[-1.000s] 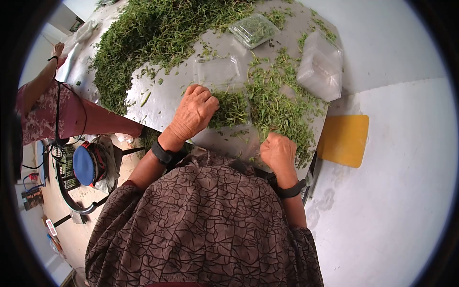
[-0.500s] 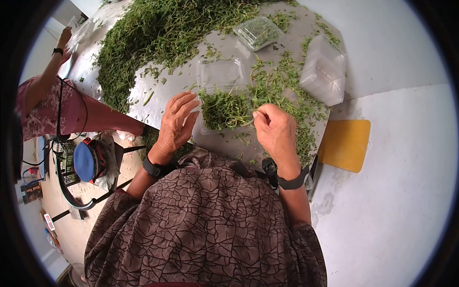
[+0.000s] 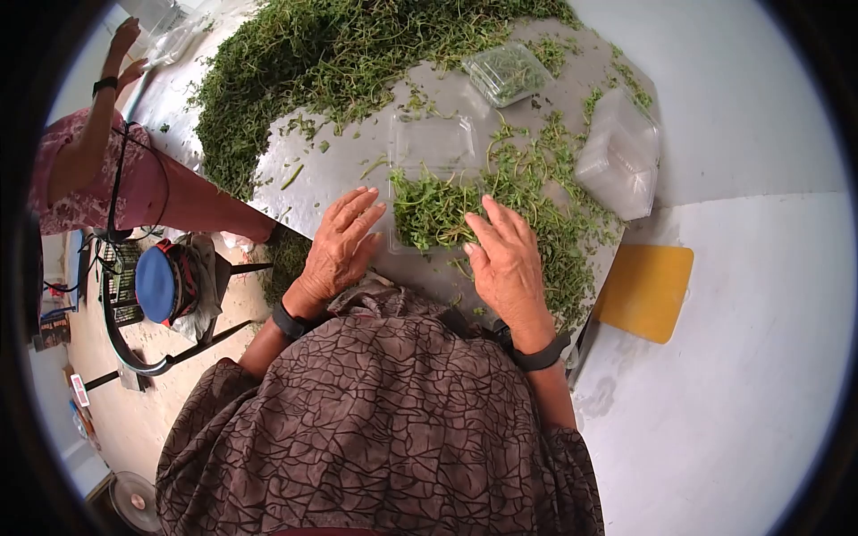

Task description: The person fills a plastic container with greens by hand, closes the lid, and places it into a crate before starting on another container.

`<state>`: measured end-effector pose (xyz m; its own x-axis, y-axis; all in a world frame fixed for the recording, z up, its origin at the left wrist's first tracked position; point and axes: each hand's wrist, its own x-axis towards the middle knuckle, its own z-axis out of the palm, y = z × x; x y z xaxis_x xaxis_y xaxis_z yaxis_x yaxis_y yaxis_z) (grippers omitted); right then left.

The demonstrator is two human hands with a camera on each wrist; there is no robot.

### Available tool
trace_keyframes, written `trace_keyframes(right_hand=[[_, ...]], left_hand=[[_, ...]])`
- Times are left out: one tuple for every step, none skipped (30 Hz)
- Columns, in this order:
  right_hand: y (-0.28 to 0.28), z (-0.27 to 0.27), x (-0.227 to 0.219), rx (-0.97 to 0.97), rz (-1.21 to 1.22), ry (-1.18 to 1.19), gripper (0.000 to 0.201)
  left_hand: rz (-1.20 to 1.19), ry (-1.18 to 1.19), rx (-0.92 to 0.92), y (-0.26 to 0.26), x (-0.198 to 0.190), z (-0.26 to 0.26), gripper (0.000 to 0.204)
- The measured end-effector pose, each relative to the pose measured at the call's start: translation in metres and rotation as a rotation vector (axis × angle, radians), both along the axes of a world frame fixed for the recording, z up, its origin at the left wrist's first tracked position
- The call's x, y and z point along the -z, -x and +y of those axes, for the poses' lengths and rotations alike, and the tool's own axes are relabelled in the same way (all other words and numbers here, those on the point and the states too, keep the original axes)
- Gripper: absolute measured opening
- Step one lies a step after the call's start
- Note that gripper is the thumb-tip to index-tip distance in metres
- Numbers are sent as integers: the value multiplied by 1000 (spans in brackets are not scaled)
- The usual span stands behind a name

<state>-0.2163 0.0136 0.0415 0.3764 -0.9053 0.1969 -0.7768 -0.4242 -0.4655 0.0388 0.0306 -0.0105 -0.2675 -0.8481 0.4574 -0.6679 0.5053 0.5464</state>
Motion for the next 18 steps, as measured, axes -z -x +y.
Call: trace_keyframes(right_hand=[[-2,1,1,-36,27,-7,35],[-2,1,2,-48,50,-3,36],[-2,1,5,-44,53,1,36],[-2,0,8,-57,100,11,36],[-1,-1,12,-72,146,22,36],[1,-2,17,-75,155,26,35],[1,-3,16,-73,156,30,35],[1,-3,16,-69,155,28,35],[1,-3,16,-63,156,24,35],[1,-3,14,-60,157,26,35],[1,-4,13,-49,144,41,34],[1,-4,11,-38,130,57,34],[0,-4,7,-35,131,60,34],[-1,-4,3,-54,114,68,34],[-3,-3,2,-74,97,76,34],[-6,-1,2,-71,98,79,34],[-9,-1,3,-113,102,93,35],[-12,-1,4,-156,107,108,35]], left_hand=[[0,4,2,1,0,-2,45],[-40,15,40,3,1,-4,45],[-80,27,79,5,1,-6,45],[-78,30,83,8,0,-7,45],[-152,21,110,11,-1,-9,44],[-227,11,135,13,-2,-11,44],[-227,15,136,15,-3,-12,44],[-233,14,131,16,-4,-12,44],[-238,12,126,17,-4,-13,44],[-236,14,129,17,-6,-14,44],[-204,30,121,16,-8,-14,44],[-172,47,112,15,-10,-15,43],[-172,50,115,15,-13,-17,43],[-167,62,129,16,-17,-17,43],[-163,73,142,18,-19,-18,44],[-162,76,145,21,-19,-20,44],[-174,89,138,26,-20,-24,44],[-184,104,131,30,-21,-27,44]])
